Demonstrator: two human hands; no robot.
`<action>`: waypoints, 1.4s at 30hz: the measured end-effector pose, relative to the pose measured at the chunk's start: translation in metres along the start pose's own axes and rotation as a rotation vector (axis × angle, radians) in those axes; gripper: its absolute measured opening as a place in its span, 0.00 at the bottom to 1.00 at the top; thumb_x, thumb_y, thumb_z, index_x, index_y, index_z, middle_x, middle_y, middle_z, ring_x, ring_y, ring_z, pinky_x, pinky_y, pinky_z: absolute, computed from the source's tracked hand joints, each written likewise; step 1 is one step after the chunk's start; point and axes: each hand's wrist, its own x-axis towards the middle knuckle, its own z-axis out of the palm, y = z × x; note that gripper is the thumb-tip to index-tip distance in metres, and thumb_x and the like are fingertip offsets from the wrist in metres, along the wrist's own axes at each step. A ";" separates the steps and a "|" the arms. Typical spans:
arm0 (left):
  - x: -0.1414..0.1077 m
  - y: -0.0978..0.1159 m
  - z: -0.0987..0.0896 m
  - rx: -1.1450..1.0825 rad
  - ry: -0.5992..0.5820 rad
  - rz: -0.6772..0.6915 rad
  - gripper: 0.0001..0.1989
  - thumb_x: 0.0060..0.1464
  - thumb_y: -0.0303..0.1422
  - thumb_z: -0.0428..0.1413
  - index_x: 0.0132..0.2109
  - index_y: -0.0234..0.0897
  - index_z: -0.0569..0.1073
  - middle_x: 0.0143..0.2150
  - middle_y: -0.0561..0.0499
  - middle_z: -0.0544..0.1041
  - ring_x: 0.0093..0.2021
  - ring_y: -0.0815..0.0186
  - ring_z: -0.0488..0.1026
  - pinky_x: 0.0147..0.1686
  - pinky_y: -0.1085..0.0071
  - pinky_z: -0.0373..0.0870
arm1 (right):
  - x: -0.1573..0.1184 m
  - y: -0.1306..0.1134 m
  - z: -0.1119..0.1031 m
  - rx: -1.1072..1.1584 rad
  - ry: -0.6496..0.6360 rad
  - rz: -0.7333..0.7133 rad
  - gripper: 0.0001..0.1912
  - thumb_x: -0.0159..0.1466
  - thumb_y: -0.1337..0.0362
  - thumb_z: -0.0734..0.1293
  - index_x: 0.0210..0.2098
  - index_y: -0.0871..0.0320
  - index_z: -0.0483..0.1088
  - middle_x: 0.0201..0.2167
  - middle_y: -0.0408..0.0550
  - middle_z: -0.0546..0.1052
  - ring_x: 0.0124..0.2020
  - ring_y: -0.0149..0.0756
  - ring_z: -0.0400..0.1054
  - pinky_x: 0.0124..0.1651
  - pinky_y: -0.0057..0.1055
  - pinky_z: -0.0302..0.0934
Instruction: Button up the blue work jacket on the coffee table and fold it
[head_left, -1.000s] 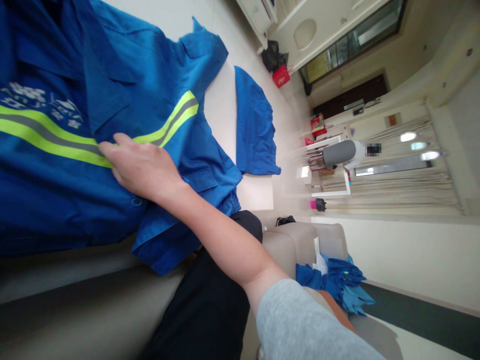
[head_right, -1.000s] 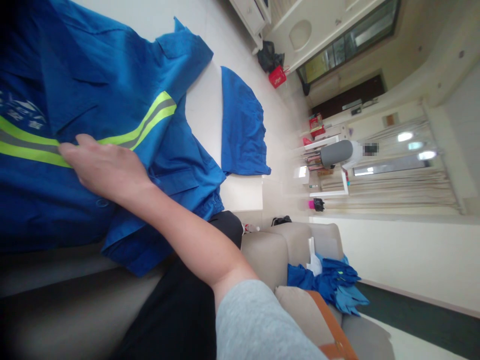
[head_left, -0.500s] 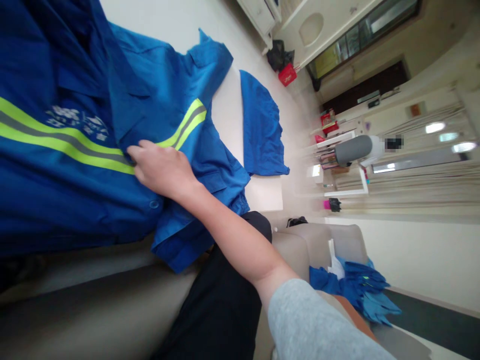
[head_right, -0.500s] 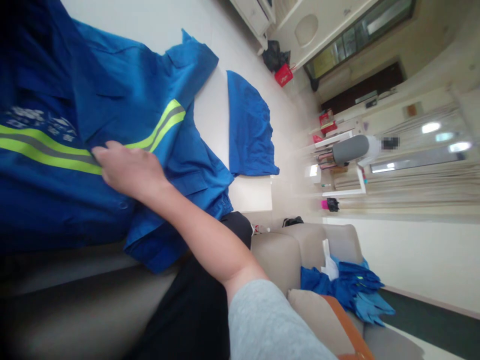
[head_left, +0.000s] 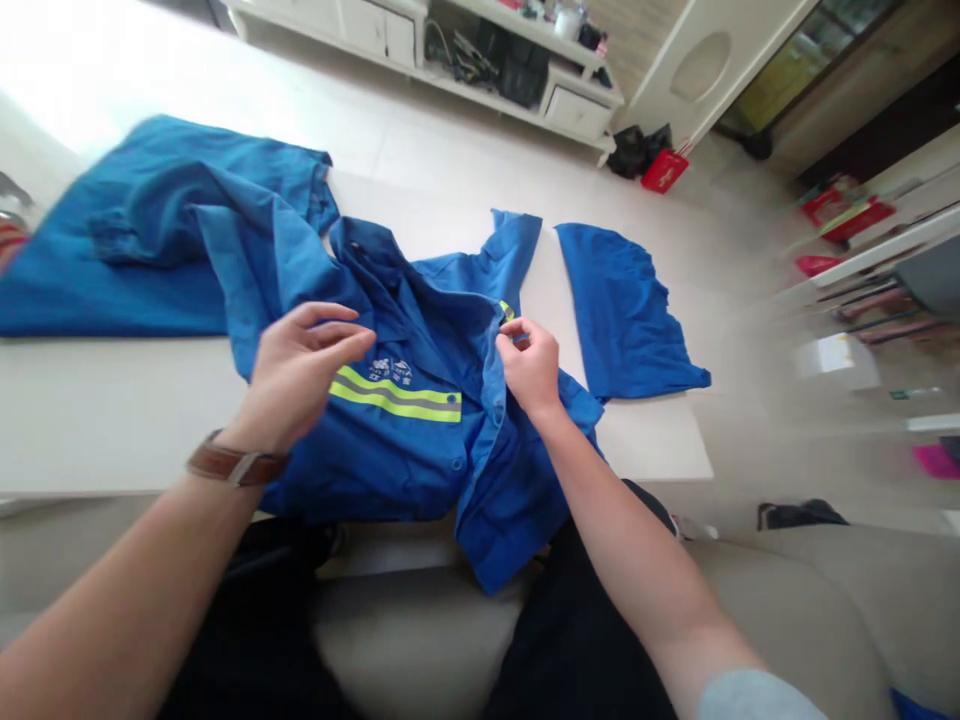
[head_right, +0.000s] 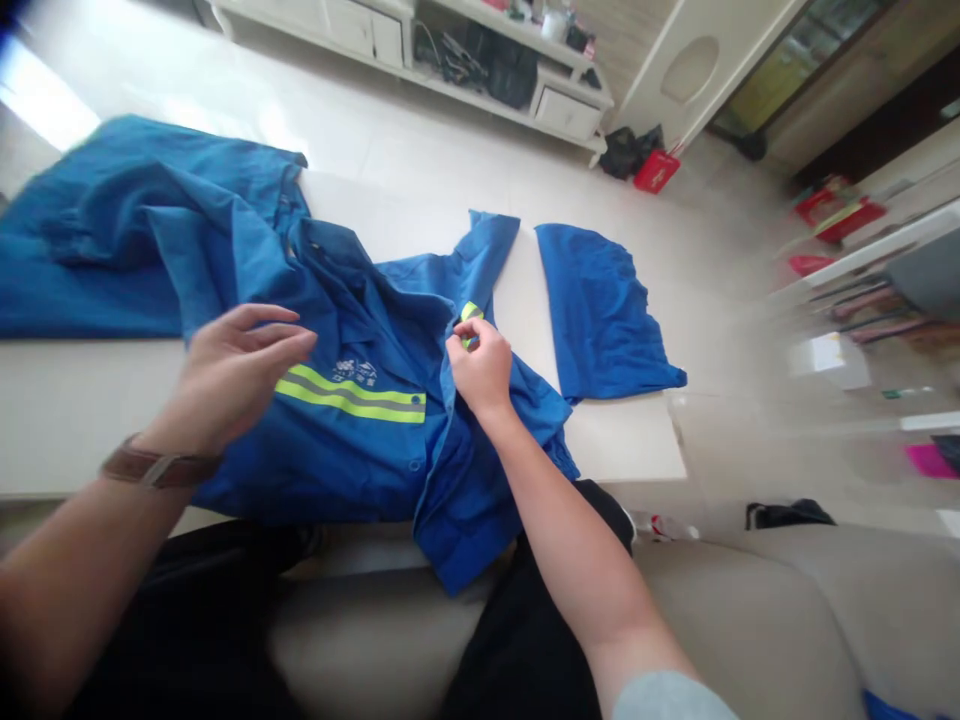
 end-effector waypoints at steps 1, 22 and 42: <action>0.001 -0.003 0.001 -0.042 -0.028 -0.037 0.20 0.45 0.27 0.72 0.45 0.34 0.76 0.32 0.54 0.79 0.33 0.72 0.74 0.35 0.76 0.71 | 0.000 0.000 -0.001 0.006 -0.009 0.000 0.05 0.61 0.63 0.64 0.32 0.56 0.71 0.30 0.44 0.77 0.27 0.34 0.67 0.37 0.31 0.63; -0.032 -0.023 0.043 -0.459 -0.495 -0.414 0.25 0.46 0.28 0.69 0.53 0.31 0.78 0.29 0.57 0.69 0.30 0.75 0.68 0.39 0.72 0.72 | -0.017 -0.007 0.008 -0.201 -0.192 -0.196 0.05 0.63 0.65 0.64 0.33 0.53 0.73 0.36 0.45 0.79 0.36 0.38 0.72 0.42 0.32 0.62; -0.042 -0.025 0.045 -0.437 -0.652 -0.429 0.31 0.49 0.29 0.70 0.60 0.35 0.75 0.31 0.56 0.72 0.30 0.74 0.69 0.37 0.73 0.70 | -0.019 -0.006 0.013 -0.223 -0.252 -0.189 0.06 0.62 0.67 0.65 0.34 0.52 0.74 0.36 0.45 0.79 0.38 0.39 0.72 0.41 0.32 0.62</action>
